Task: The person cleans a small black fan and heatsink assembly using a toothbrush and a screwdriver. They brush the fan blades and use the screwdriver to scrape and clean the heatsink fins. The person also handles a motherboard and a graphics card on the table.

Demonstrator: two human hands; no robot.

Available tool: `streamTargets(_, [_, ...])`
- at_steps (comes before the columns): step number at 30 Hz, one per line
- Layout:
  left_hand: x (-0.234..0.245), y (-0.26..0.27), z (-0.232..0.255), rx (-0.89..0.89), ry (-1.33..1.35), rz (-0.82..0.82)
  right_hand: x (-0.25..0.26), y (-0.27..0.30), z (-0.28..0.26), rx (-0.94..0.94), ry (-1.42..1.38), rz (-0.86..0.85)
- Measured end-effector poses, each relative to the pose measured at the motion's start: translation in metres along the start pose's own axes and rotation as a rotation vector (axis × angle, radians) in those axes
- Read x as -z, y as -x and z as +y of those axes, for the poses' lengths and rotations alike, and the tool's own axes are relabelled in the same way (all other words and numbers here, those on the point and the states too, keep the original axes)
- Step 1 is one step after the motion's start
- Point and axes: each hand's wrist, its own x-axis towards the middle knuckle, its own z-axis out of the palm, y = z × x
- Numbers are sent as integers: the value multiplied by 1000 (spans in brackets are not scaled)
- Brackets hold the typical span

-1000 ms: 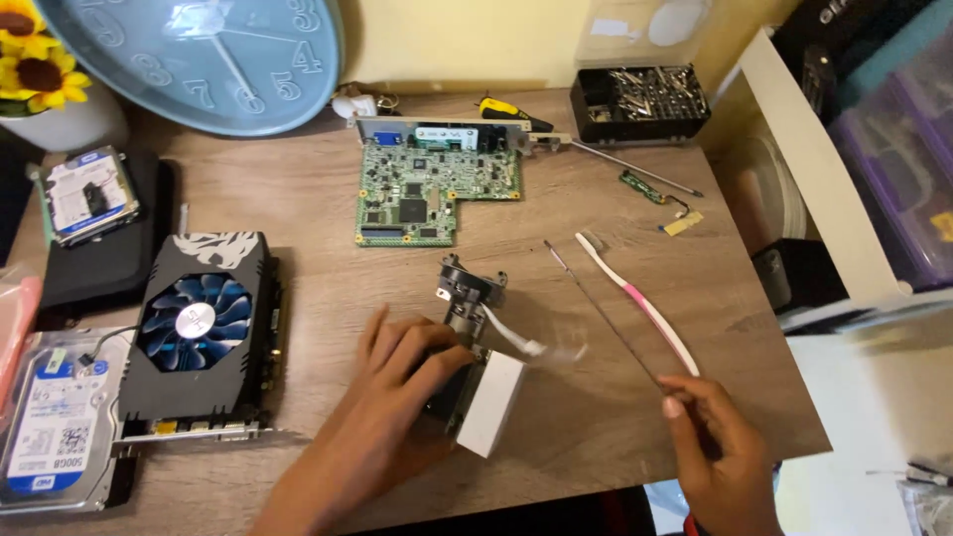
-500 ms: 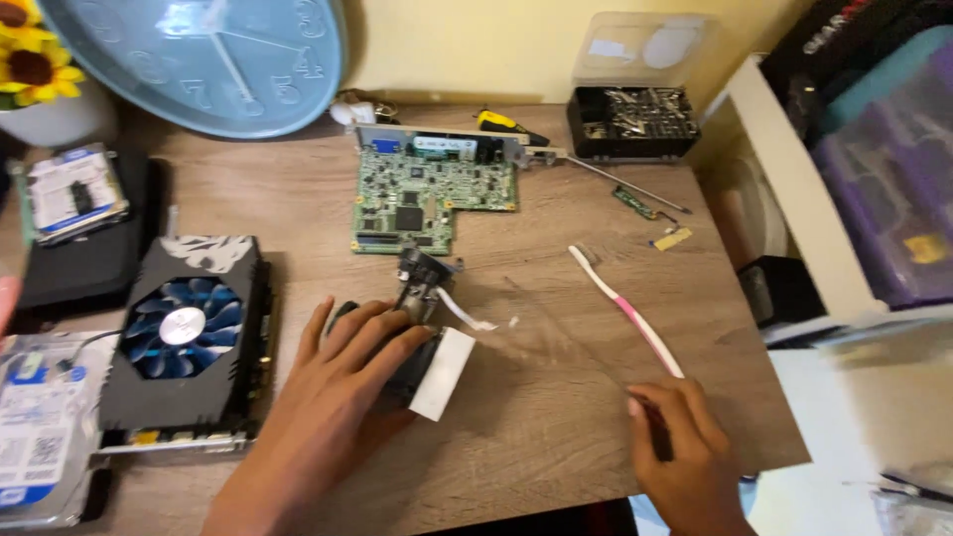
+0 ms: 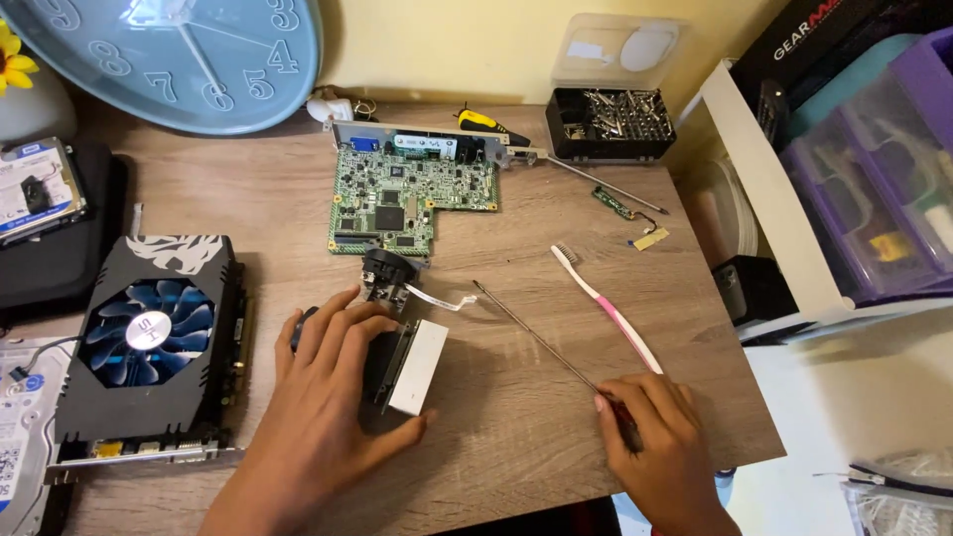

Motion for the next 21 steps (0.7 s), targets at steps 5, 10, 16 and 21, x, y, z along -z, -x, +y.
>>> streamTargets(5, [6,1,-1,47,129,-8,-1,7,13,-31,-23,-62])
streamTargets(10, [16,7,-4,161,378,-39,16,38,28,-467,-428,-140])
streamTargets(16, [24,4,0,166,395,-88,63,40,-12,-346,-311,-216])
streamTargets(21, [19,9,-8,148,368,-145,59,24,-31,-169,-342,-219])
